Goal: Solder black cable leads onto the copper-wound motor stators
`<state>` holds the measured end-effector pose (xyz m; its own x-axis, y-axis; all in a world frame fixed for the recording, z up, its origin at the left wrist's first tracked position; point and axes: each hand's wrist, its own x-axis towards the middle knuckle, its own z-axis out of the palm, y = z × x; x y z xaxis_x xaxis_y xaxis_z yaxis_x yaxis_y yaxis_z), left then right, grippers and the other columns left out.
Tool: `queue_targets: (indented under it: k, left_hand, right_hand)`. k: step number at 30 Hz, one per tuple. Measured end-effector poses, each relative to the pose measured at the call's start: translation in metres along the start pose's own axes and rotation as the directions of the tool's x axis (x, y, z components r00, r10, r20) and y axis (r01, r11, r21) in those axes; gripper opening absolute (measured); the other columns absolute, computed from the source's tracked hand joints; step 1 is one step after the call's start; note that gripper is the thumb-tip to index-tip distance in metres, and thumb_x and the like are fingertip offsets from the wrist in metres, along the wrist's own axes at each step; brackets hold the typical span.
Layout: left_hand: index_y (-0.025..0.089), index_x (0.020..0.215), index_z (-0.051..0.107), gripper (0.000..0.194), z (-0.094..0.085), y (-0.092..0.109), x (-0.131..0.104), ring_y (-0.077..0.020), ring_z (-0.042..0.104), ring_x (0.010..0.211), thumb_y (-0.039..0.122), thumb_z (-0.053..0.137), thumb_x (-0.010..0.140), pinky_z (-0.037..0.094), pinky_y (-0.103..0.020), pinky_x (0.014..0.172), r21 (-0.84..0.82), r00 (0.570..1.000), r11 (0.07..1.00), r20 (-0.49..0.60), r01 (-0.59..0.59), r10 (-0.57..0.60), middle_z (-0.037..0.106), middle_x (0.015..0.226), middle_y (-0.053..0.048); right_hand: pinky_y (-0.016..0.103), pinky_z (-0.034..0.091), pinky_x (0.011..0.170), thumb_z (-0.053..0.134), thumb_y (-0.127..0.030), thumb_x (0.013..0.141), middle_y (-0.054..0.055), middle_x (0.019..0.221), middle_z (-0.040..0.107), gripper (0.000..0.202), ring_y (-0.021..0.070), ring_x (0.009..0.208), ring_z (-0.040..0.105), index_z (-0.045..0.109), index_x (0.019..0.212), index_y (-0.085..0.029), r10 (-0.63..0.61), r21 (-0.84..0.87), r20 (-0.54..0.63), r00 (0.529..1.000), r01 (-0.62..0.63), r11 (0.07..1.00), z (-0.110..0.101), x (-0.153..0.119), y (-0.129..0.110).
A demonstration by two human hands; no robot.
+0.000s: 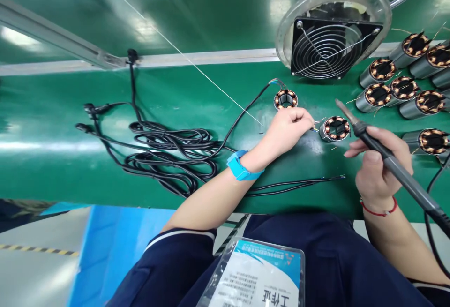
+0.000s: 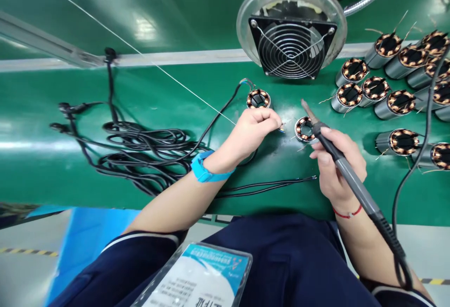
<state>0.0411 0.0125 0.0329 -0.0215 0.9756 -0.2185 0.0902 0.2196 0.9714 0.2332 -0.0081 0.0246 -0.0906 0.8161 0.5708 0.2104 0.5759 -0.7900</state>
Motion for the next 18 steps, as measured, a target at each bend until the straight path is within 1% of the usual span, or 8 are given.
queue_targets:
  k: [3,6,8,13,15,18]
  left_hand:
    - [0.015,0.056,0.052,0.014,0.0003,0.0023,0.0010,-0.0087,0.044,0.060,0.014,0.051,0.069,0.035,-0.024,0.062,0.017,1.000,1.000,0.006,0.002,-0.002,0.051,0.058,0.003]
    - [0.015,0.055,0.051,0.015,0.0004,0.0035,0.0008,-0.0081,0.042,0.059,0.011,0.050,0.070,0.033,-0.024,0.061,0.023,1.000,1.000,0.009,-0.010,0.010,0.048,0.057,0.004]
    - [0.014,0.055,0.051,0.016,0.0008,0.0039,0.0007,-0.0079,0.041,0.059,0.010,0.050,0.071,0.032,-0.024,0.061,0.028,1.000,1.000,0.009,-0.011,0.011,0.047,0.057,0.004]
    - [0.014,0.055,0.050,0.017,0.0012,0.0054,0.0013,-0.0074,0.039,0.058,0.008,0.050,0.071,0.031,-0.023,0.059,0.019,1.000,1.000,0.002,-0.009,0.009,0.045,0.056,0.004]
    - [0.014,0.055,0.050,0.018,0.0010,0.0059,0.0015,-0.0074,0.039,0.058,0.008,0.050,0.072,0.031,-0.023,0.059,0.017,1.000,1.000,-0.001,-0.008,0.008,0.045,0.055,0.004]
    - [0.014,0.054,0.049,0.018,0.0006,0.0063,0.0014,-0.0074,0.039,0.058,0.009,0.050,0.071,0.031,-0.023,0.058,0.014,1.000,1.000,-0.006,-0.009,0.009,0.045,0.055,0.004]
  right_hand:
    - [0.028,0.046,0.048,0.067,-0.029,0.083,0.000,0.079,0.065,0.026,0.0123,0.053,0.059,0.069,0.108,-0.024,-0.092,-0.054,-0.036,0.995,0.090,0.994,-0.0038,-0.0025,0.0046]
    - [0.030,0.047,0.050,0.066,-0.023,0.081,0.001,0.072,0.063,0.019,0.0127,0.052,0.057,0.070,0.100,-0.020,-0.112,-0.009,-0.005,0.994,0.112,0.994,-0.0053,-0.0027,0.0057]
    - [0.030,0.049,0.052,0.064,-0.018,0.080,0.001,0.071,0.063,0.019,0.0129,0.054,0.057,0.069,0.099,-0.018,-0.114,0.034,0.041,0.993,0.113,0.993,-0.0047,-0.0021,0.0039]
    - [0.030,0.052,0.056,0.062,-0.012,0.079,0.003,0.073,0.064,0.022,0.0131,0.058,0.059,0.069,0.100,-0.015,-0.132,0.030,0.100,0.986,0.130,0.991,-0.0014,-0.0007,-0.0007]
    - [0.029,0.052,0.055,0.062,-0.014,0.079,0.002,0.072,0.063,0.021,0.0128,0.057,0.059,0.069,0.099,-0.016,-0.146,0.025,0.102,0.984,0.144,0.989,-0.0012,-0.0006,-0.0003]
    - [0.031,0.052,0.055,0.063,-0.017,0.079,0.001,0.072,0.065,0.020,0.0135,0.055,0.059,0.069,0.098,-0.018,-0.135,-0.005,0.075,0.988,0.136,0.991,-0.0026,-0.0007,0.0015]
